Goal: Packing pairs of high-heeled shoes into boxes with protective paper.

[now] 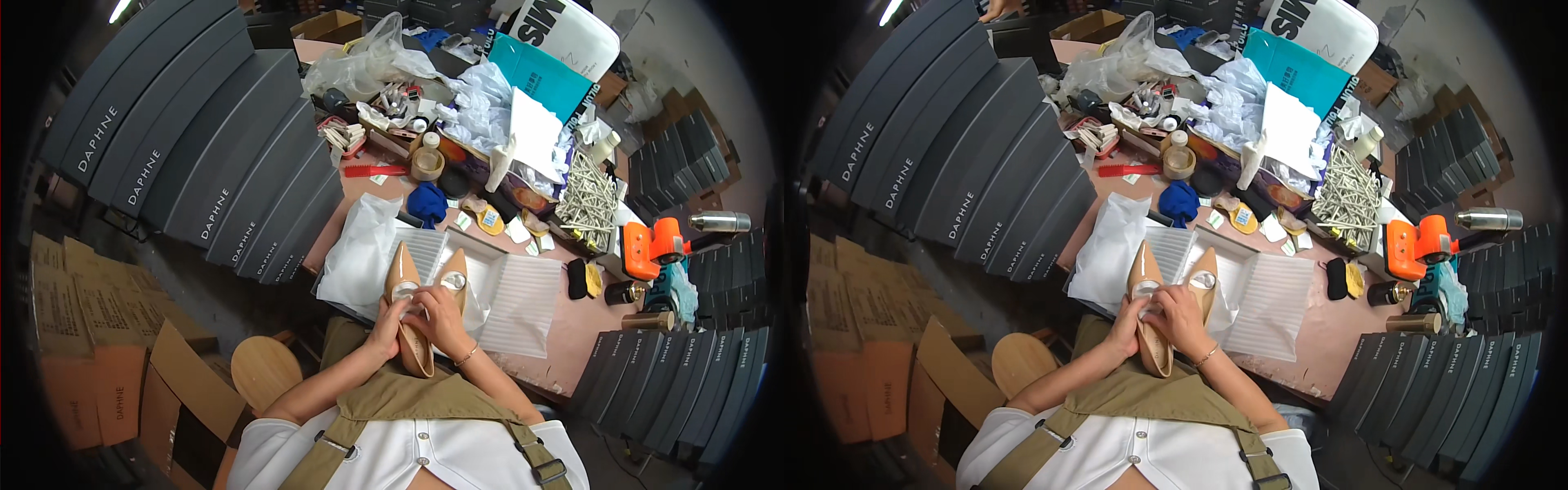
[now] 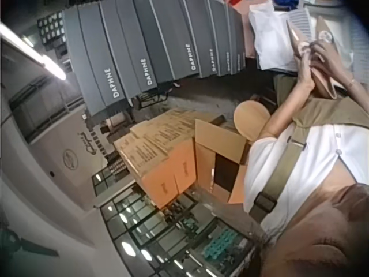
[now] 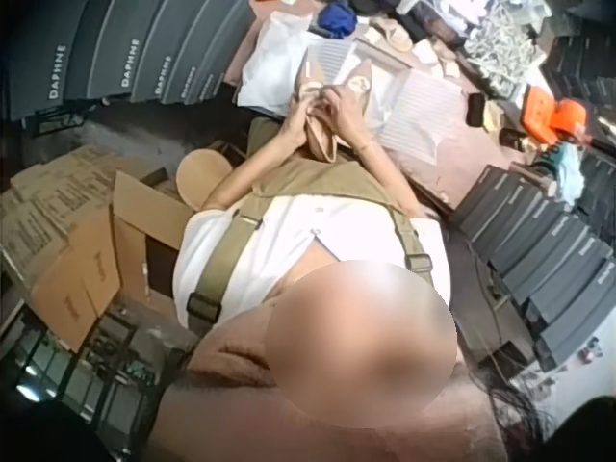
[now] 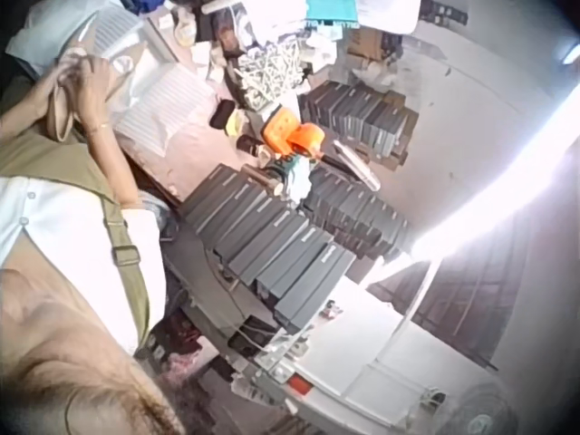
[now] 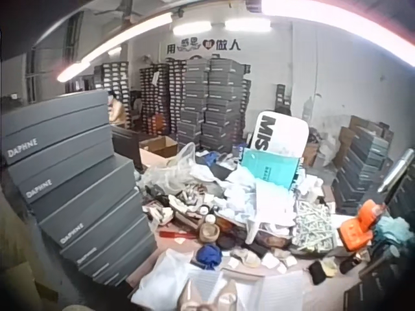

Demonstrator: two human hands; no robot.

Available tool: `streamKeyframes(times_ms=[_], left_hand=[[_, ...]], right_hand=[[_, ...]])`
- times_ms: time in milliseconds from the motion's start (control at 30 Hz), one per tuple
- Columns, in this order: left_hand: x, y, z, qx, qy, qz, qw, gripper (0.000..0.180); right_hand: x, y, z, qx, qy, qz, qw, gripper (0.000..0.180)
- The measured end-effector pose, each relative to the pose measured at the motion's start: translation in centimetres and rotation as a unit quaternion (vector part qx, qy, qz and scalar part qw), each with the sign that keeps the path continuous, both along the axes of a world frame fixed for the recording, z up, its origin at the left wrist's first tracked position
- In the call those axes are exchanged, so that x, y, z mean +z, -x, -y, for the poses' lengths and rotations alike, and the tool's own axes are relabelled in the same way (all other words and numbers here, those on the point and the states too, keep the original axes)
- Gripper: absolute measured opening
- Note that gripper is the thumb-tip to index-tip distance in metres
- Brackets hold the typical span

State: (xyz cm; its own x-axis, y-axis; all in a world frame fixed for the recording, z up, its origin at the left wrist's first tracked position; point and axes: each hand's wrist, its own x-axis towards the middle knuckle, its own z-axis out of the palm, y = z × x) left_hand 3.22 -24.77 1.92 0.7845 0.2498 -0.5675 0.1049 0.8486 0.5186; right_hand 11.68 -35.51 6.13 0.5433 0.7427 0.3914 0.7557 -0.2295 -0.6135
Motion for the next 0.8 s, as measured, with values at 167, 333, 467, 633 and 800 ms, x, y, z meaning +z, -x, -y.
streamKeyframes(times_ms=[167,333,467,633,800], left_hand=[[-0.4,0.0,1.4,-0.03,-0.078,-0.001,0.996,0.042],[0.2,0.2,1.5,-0.073,-0.026,0.012,0.997,0.038],[0.3,0.1,2.8,-0.122,-0.079,0.011,0.989,0.048],[2.0,-0.2,3.0,-0.138,-0.051,-0.003,0.989,0.037],[2.3,-5.3,2.3,-0.132,-0.038,0.07,0.988,0.046]], right_hand=[[-1.8,-0.6,-0.3,-0.08,0.087,-0.07,0.991,0.031],[-0.2,-0.6,1.8,-0.142,-0.052,-0.112,0.982,0.062],[0.7,-1.9,1.6,-0.14,-0.003,-0.3,0.944,0.061],[0.1,-1.9,3.8,-0.106,0.002,-0.372,0.922,0.071],[-0.4,3.3,8.4,-0.064,-0.148,-0.642,0.75,0.085]])
